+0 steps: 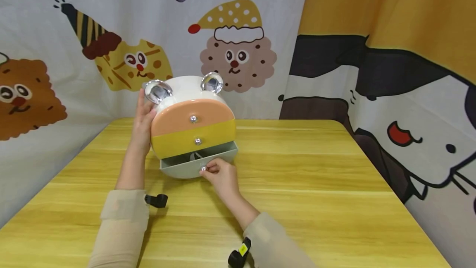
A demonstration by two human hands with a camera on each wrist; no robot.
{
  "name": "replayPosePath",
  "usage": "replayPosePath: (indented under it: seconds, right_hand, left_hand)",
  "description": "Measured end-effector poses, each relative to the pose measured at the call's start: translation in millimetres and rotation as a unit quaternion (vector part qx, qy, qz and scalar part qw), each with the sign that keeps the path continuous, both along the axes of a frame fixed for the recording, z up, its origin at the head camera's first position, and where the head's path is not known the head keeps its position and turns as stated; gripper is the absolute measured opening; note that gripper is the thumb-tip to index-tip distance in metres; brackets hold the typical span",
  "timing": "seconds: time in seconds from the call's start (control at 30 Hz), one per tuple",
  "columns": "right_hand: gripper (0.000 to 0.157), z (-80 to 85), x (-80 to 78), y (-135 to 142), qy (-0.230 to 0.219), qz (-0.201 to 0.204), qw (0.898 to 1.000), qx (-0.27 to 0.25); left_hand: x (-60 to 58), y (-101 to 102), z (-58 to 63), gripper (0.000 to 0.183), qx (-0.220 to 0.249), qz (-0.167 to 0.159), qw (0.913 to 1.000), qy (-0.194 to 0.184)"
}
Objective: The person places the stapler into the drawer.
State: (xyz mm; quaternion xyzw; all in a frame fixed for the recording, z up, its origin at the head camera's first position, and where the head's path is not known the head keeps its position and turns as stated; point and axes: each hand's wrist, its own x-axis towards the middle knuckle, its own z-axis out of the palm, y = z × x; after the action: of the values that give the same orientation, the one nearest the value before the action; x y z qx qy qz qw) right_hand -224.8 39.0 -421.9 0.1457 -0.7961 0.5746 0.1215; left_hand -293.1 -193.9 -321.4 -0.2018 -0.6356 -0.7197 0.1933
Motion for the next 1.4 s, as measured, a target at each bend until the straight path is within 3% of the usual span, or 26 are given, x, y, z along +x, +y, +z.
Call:
replayPosePath:
  seconds: [0.53, 0.9, 1.23, 1.4]
  right_hand:
    - [0.016, -6.6, -21.6, -16.0, -0.020, -0.034, 0.998, -0.057]
    - [0.016, -9.0, -28.3, -21.4, -0.057, -0.028, 0.993, -0.100]
    - [0.016, -9.7, -30.3, -23.7, -0.064, -0.025, 0.992, -0.107]
    - [0.017, -9.6, -28.2, -21.6, -0.044, -0.034, 0.995, -0.086]
  left_hand:
    - [0.6, -0.4, 0.3, 0.066, -0.009, 0.003, 0.9999, -0.007]
    - [0.2, -0.1, -0.9, 0.066, 0.000, 0.002, 1.0000, 0.002]
    - [0.4, -1.3, -0.5, 0.067, 0.002, 0.002, 1.0000, 0.008]
    - [0.6, -1.1, -0.6, 0.066, -0.005, 0.002, 1.0000, 0.005]
